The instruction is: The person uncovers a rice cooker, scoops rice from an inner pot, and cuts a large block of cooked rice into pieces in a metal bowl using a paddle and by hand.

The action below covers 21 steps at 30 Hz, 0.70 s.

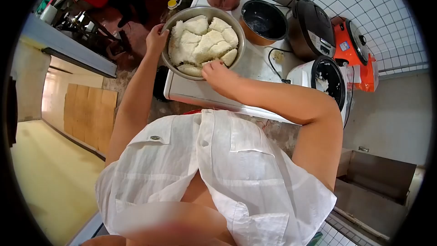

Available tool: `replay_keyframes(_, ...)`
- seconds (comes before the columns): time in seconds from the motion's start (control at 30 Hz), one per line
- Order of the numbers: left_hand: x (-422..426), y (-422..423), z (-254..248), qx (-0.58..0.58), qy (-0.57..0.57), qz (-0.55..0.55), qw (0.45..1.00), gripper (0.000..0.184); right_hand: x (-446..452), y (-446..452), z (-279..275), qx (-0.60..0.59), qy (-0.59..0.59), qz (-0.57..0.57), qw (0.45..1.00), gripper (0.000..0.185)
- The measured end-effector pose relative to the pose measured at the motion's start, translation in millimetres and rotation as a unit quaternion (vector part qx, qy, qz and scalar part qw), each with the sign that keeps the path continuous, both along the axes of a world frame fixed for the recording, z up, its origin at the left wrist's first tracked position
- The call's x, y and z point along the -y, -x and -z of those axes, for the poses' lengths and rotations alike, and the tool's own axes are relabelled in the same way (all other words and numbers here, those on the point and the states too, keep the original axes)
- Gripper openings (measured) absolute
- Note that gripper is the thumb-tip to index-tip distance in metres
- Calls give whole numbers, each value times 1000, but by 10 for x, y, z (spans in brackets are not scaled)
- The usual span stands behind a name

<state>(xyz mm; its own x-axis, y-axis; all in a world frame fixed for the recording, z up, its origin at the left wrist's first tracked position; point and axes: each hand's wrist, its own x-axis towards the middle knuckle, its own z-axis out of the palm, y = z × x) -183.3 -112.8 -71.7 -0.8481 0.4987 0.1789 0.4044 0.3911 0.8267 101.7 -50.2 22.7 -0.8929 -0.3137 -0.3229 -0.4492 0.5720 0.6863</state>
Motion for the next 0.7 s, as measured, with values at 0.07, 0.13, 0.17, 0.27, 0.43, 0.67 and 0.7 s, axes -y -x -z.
replay_keyframes(0.07, -3, -17, -43, 7, 4, -4, 1000, 37, 48, 74, -47, 14, -31, -6, 999, 24)
replay_keyframes(0.13, 0, -33, -59, 17, 7, -8, 1000, 36, 96, 129, -99, 9, -36, -3, 999, 24)
replay_keyframes(0.17, 3, -49, -53, 17, -2, -5, 1000, 36, 106, 151, -114, 16, -39, -3, 999, 24)
replay_keyframes(0.27, -10, -17, 27, -3, -35, -1, 999, 36, 79, 250, -95, 53, -46, -5, 998, 25)
replay_keyframes(0.43, 16, -80, -56, -16, -46, -21, 999, 34, 176, 156, -23, 48, -44, -23, 998, 26)
replay_keyframes(0.67, 46, -123, -165, 42, -15, -20, 999, 38, 278, 167, -233, 116, -43, -39, 992, 26)
replay_keyframes(0.7, 47, -122, -166, 41, -10, -18, 999, 38, 281, 160, -227, 120, -46, -41, 991, 25)
